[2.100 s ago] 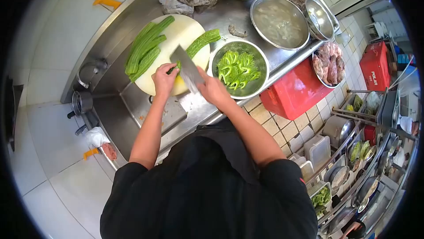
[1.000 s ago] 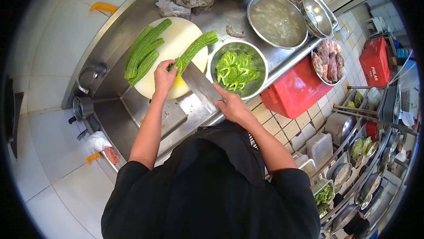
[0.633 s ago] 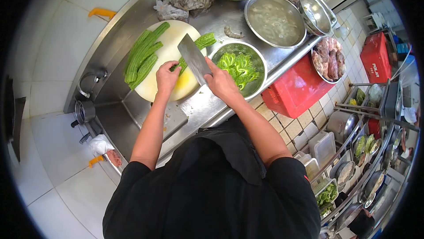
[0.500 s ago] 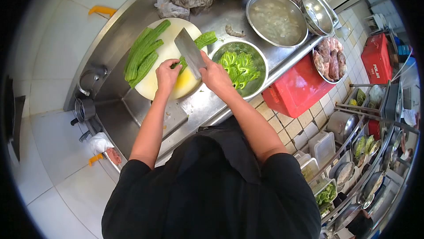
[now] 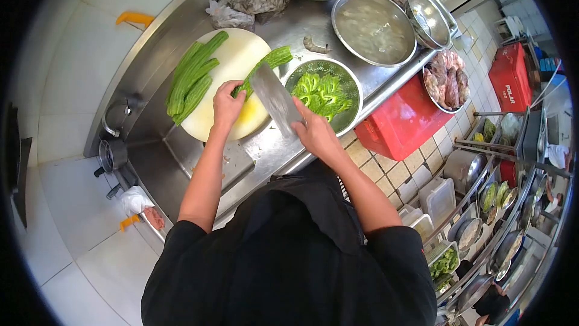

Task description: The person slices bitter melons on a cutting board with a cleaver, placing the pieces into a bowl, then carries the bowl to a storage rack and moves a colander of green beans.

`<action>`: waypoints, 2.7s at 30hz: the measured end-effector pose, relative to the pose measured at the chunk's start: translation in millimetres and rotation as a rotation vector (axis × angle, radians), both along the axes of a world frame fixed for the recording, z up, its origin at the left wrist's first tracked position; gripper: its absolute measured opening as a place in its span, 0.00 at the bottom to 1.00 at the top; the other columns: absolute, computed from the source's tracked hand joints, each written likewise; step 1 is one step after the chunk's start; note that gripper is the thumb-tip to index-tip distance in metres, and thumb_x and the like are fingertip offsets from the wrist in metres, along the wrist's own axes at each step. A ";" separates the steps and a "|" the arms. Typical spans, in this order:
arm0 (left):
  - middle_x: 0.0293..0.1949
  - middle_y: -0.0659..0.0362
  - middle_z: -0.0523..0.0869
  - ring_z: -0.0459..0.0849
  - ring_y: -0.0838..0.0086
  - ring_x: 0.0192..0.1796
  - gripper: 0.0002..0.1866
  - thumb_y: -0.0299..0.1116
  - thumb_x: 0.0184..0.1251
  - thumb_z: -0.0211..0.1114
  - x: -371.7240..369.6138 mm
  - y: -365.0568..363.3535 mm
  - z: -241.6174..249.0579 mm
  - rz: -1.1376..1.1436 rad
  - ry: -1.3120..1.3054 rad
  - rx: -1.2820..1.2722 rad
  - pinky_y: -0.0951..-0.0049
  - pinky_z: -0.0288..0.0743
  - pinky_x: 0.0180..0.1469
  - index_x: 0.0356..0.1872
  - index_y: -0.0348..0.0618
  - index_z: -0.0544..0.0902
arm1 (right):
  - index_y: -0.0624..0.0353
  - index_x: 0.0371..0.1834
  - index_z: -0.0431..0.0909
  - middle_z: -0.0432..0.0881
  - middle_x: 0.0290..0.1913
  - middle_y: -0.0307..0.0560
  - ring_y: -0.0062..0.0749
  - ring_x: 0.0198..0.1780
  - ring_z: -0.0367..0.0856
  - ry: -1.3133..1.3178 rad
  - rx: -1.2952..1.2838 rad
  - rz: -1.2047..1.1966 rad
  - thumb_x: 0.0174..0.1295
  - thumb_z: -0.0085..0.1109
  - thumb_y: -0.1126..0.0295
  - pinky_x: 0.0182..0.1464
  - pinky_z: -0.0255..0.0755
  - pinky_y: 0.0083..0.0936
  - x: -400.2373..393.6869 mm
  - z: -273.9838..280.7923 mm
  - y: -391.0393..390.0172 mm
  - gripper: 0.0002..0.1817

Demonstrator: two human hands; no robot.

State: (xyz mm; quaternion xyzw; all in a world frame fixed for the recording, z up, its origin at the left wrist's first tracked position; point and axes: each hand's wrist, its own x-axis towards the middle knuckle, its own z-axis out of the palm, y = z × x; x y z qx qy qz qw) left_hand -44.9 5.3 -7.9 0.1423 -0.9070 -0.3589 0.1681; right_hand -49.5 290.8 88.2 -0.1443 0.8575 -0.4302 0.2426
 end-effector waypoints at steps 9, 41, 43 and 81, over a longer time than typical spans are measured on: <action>0.49 0.57 0.92 0.87 0.58 0.54 0.11 0.33 0.59 0.76 -5.5 5.8 9.6 0.009 -0.061 -0.023 0.57 0.80 0.58 0.43 0.46 0.92 | 0.50 0.81 0.66 0.86 0.48 0.73 0.67 0.53 0.85 0.093 0.043 -0.044 0.69 0.62 0.66 0.58 0.76 0.50 -46.7 -8.8 -51.7 0.36; 0.51 0.44 0.80 0.80 0.48 0.54 0.28 0.43 0.73 0.67 21.8 89.3 39.9 -0.126 0.065 -0.189 0.51 0.77 0.57 0.69 0.41 0.77 | 0.51 0.83 0.64 0.88 0.49 0.61 0.46 0.45 0.88 -0.377 -0.073 -0.051 0.71 0.65 0.67 0.51 0.80 0.40 39.8 28.4 44.2 0.37; 0.50 0.45 0.81 0.80 0.49 0.54 0.27 0.43 0.73 0.67 13.8 125.2 38.8 -0.206 0.057 -0.144 0.52 0.77 0.57 0.68 0.41 0.78 | 0.50 0.84 0.64 0.88 0.39 0.53 0.35 0.31 0.85 -0.467 -0.020 -0.124 0.71 0.65 0.68 0.40 0.81 0.36 48.5 42.1 74.4 0.37; 0.50 0.49 0.91 0.90 0.59 0.51 0.17 0.30 0.62 0.76 41.0 -12.8 -2.2 0.022 -0.058 0.063 0.66 0.81 0.59 0.51 0.37 0.90 | 0.41 0.84 0.62 0.84 0.56 0.75 0.66 0.54 0.86 0.013 -0.004 0.042 0.69 0.63 0.70 0.60 0.76 0.45 7.9 -5.8 -25.5 0.40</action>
